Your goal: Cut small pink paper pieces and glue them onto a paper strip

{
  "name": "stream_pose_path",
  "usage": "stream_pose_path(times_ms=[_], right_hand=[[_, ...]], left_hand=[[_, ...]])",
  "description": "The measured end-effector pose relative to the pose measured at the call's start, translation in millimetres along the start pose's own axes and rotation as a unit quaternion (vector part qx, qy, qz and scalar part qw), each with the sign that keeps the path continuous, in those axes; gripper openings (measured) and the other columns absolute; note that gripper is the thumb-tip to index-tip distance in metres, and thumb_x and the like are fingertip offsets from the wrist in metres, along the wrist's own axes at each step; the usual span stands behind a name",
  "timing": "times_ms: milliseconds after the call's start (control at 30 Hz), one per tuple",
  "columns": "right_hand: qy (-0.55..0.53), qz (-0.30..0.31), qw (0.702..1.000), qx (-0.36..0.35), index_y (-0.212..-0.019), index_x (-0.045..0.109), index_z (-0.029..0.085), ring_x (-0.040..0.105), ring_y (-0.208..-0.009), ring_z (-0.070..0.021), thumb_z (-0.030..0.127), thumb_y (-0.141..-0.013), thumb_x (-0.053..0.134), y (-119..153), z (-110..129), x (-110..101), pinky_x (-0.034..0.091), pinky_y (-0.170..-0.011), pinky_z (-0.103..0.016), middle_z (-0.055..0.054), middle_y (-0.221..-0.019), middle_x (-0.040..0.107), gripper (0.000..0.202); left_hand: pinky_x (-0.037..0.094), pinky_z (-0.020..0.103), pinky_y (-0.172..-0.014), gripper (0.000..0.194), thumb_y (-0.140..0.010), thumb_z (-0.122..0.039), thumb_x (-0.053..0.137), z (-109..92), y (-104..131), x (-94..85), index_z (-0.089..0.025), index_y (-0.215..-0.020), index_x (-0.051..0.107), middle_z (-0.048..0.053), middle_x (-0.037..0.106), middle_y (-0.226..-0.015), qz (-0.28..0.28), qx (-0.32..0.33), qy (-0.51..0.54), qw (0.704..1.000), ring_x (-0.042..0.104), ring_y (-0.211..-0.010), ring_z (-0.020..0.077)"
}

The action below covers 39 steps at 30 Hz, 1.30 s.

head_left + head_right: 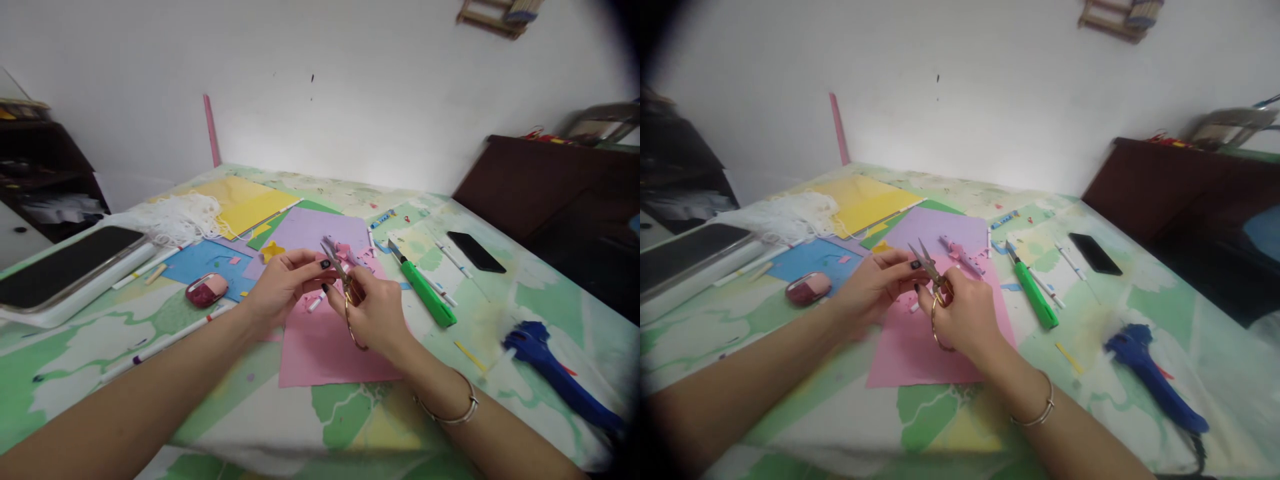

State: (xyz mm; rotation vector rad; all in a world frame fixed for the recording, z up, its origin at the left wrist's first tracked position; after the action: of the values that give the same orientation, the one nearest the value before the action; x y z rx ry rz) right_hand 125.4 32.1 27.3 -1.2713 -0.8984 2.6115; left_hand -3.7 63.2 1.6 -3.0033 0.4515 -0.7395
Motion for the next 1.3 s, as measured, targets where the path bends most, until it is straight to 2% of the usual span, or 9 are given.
stream_pose_path(times_ms=[267,967,1300], right_hand=[[-0.004,-0.009,1.0,-0.016,-0.06,0.042,0.021,0.039,-0.044,-0.0099,0.036,-0.075,0.06,0.6,-1.2,-0.7,0.028,-0.048,-0.024,0.003,-0.048,0.048,0.028],[0.027,0.01,0.999,-0.038,-0.054,0.045,0.018,0.036,-0.041,-0.0079,0.037,-0.07,0.062,-1.8,2.9,-6.1,0.026,-0.046,-0.022,0.004,-0.044,0.044,0.029],[0.057,0.042,0.996,-0.045,-0.054,0.046,0.018,0.031,-0.044,-0.008,0.034,-0.07,0.064,-3.7,3.4,-6.3,0.024,-0.048,-0.022,0.005,-0.044,0.041,0.029]], left_hand=[[0.051,0.033,-0.081,0.01,-0.072,-0.022,0.071,-5.6,-1.7,-0.8,-0.014,-0.075,0.066,0.004,0.07,-0.08,0.033,0.003,-0.036,0.999,0.067,-0.079,0.0178],[0.054,0.03,-0.08,0.008,-0.074,-0.017,0.068,-22.9,-3.7,-4.3,-0.012,-0.08,0.07,0.006,0.07,-0.084,0.1,-0.004,-0.154,0.983,0.067,-0.082,0.0171],[0.055,0.031,-0.079,0.01,-0.072,-0.016,0.069,-24.7,-5.4,-9.6,-0.012,-0.081,0.071,0.007,0.072,-0.082,0.099,-0.017,-0.188,0.977,0.068,-0.08,0.0177]])
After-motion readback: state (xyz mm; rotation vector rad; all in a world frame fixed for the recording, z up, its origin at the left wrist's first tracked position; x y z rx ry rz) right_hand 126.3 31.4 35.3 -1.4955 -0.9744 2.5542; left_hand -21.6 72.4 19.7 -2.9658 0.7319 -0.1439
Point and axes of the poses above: each hand's wrist, its own y-axis away from the middle knuckle, its own x-axis out of the palm, z = x × y, the point moved 6 cm from there along -y, towards the middle knuckle
